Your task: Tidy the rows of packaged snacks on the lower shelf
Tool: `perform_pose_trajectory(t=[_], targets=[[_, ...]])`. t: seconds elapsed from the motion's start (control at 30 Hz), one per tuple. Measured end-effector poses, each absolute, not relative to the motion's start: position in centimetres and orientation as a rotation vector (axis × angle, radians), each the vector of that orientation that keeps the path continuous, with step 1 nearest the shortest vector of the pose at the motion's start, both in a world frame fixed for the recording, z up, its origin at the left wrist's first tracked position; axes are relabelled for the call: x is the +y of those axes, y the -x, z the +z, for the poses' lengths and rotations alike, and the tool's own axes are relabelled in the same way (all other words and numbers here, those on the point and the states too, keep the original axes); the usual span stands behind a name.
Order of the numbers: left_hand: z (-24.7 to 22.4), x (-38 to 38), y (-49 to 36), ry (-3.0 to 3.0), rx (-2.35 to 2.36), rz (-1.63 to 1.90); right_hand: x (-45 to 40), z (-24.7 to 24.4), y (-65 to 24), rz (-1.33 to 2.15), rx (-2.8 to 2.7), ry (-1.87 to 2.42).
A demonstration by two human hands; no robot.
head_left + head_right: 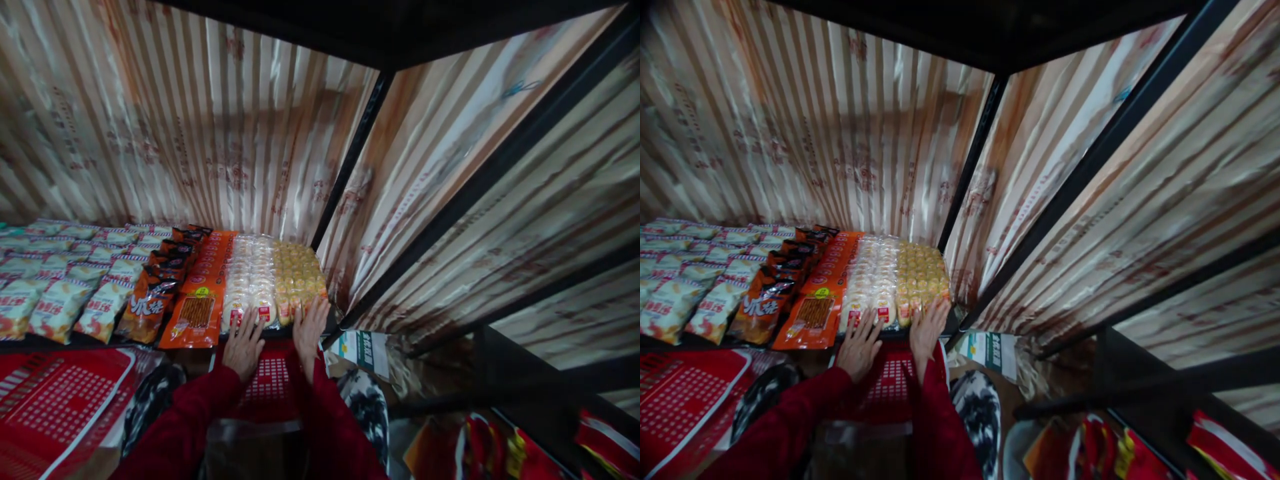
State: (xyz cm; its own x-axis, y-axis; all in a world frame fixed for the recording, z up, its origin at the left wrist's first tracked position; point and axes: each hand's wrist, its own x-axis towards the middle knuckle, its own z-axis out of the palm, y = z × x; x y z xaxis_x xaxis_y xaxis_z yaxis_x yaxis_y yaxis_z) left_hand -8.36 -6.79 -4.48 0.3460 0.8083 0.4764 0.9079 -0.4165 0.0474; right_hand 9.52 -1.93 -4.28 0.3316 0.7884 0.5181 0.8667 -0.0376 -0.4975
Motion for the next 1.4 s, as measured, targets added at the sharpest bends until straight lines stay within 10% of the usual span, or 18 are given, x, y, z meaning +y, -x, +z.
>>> perform_pose_trajectory(t=[1.4], targets=[[-2.8, -7.8, 8.5, 2.348, -1.582, -0.535, -0.2, -3.9, -11.9, -0.488, -1.641, 1.412]])
